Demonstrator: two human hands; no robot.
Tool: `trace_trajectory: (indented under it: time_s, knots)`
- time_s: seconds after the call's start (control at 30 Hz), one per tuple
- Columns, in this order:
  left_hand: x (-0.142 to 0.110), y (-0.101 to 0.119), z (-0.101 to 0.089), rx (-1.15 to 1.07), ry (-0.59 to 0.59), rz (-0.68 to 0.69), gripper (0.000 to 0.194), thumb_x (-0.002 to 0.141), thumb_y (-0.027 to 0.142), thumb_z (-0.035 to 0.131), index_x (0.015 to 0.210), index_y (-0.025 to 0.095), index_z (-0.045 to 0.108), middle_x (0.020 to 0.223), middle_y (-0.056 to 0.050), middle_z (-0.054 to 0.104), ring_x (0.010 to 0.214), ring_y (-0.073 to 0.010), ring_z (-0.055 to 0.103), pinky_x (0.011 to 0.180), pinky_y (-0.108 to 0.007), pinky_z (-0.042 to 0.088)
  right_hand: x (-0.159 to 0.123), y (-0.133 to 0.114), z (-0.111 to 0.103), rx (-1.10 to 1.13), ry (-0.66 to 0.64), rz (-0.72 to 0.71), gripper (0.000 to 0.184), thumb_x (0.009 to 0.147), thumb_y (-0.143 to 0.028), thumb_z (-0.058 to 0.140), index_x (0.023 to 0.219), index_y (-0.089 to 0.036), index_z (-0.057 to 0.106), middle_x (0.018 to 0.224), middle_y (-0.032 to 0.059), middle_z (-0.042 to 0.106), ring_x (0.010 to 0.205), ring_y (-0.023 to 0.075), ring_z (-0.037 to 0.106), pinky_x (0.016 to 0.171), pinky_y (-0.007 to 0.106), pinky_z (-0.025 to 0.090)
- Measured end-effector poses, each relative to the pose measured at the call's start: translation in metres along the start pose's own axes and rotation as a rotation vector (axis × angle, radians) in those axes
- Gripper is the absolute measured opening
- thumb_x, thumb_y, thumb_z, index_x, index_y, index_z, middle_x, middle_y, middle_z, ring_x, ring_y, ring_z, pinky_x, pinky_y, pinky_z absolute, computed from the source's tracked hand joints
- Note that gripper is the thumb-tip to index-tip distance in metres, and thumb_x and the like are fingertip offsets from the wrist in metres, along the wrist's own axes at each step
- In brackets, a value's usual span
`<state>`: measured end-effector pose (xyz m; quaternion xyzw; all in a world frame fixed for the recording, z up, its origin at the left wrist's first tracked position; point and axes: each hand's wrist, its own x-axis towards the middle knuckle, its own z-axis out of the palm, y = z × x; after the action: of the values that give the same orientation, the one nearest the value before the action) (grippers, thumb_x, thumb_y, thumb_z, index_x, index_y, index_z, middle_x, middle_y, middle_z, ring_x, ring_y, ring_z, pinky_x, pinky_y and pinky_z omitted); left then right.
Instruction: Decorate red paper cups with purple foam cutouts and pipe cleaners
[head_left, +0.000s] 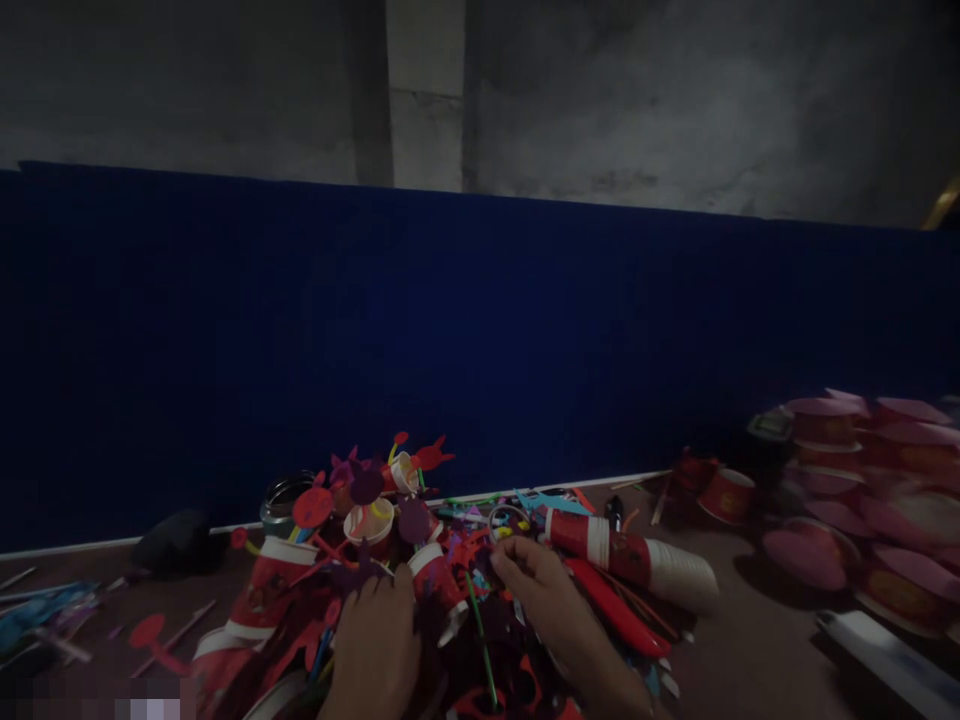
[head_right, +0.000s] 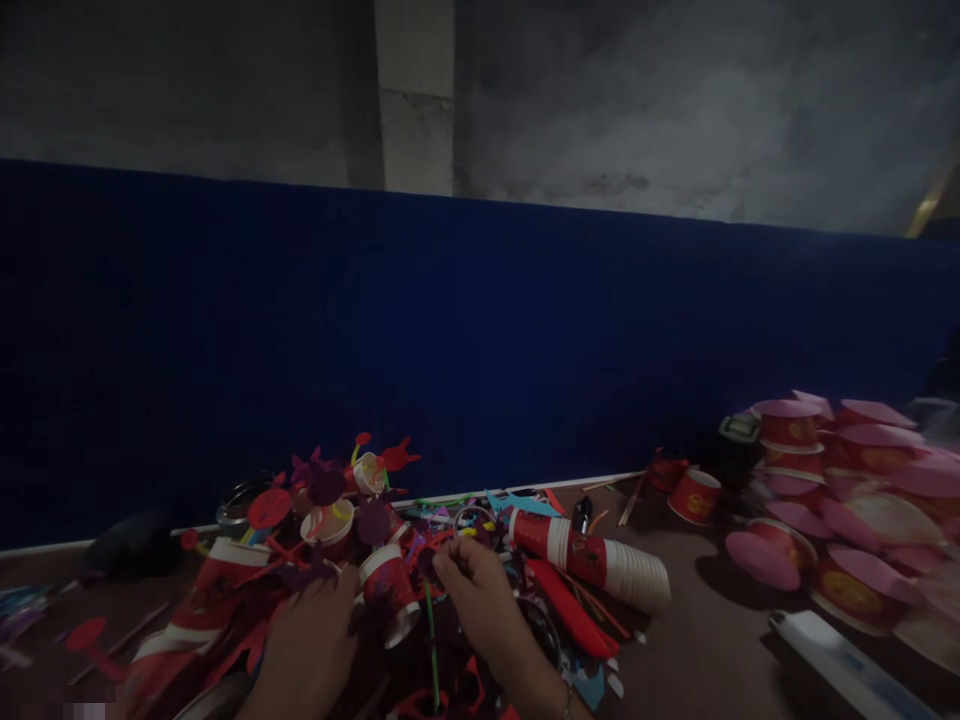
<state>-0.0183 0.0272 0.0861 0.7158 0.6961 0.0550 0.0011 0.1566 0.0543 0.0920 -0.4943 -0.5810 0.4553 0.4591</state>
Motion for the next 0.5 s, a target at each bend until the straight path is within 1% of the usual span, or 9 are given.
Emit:
trace_trajectory:
  time_s: [0.1,0.17,0.23,0.33,0.4,0.5]
  knots:
    - [-0.001,0.008,-0.001,-0.023,-0.023,0.007,0.049,0.066,-0.004,0.036,0.11,0.009,0.051,0.09,-0.013,0.07,0.089,-0.026,0.062,0.078,-0.038,0.036,0.0,0.001,-0.001,-0.044,0.015,-0.031,0.021,0.076,-0.035,0.051,0.064,-0.018,0.049,0.059,-0.0044,0.042,0.057,0.0115,0.039,0.054,0.023,0.032]
    - [-0.003,0.013,-0.002,-0.076,0.003,0.017,0.049,0.069,-0.004,0.035,0.114,0.009,0.049,0.09,-0.012,0.07,0.089,-0.0256,0.062,0.079,-0.039,0.035,0.002,0.005,-0.001,-0.073,0.006,-0.058,0.019,0.077,-0.033,0.05,0.065,-0.018,0.049,0.06,-0.0043,0.043,0.059,0.0116,0.039,0.055,0.023,0.033]
    - [-0.004,0.017,-0.001,-0.132,0.052,0.022,0.043,0.075,0.0,0.034,0.114,0.011,0.049,0.092,-0.011,0.07,0.09,-0.0247,0.062,0.081,-0.039,0.034,0.003,0.009,-0.002,-0.096,-0.014,-0.073,0.018,0.077,-0.031,0.049,0.065,-0.018,0.049,0.061,-0.0046,0.043,0.059,0.0115,0.04,0.055,0.023,0.034]
    - [-0.007,0.021,0.004,-0.193,0.143,0.044,0.036,0.082,0.007,0.034,0.112,0.015,0.05,0.093,-0.009,0.069,0.089,-0.0238,0.062,0.082,-0.039,0.032,0.004,0.011,-0.001,-0.117,-0.043,-0.052,0.015,0.076,-0.028,0.05,0.064,-0.018,0.049,0.06,-0.005,0.044,0.058,0.0114,0.041,0.055,0.023,0.034]
    - [-0.008,0.022,0.009,-0.229,0.197,0.08,0.034,0.081,0.008,0.036,0.111,0.017,0.051,0.093,-0.008,0.069,0.088,-0.0231,0.061,0.082,-0.038,0.03,0.004,0.01,-0.001,-0.122,-0.048,-0.041,0.014,0.073,-0.027,0.052,0.063,-0.018,0.051,0.059,-0.0048,0.045,0.058,0.0114,0.042,0.055,0.022,0.034]
    - [-0.009,0.022,0.015,-0.299,0.244,0.153,0.037,0.076,0.003,0.039,0.107,0.017,0.053,0.093,-0.007,0.069,0.088,-0.021,0.059,0.08,-0.036,0.03,0.006,0.01,-0.001,-0.09,-0.043,-0.024,0.013,0.069,-0.027,0.055,0.062,-0.017,0.054,0.055,-0.0049,0.047,0.054,0.0105,0.042,0.052,0.022,0.033]
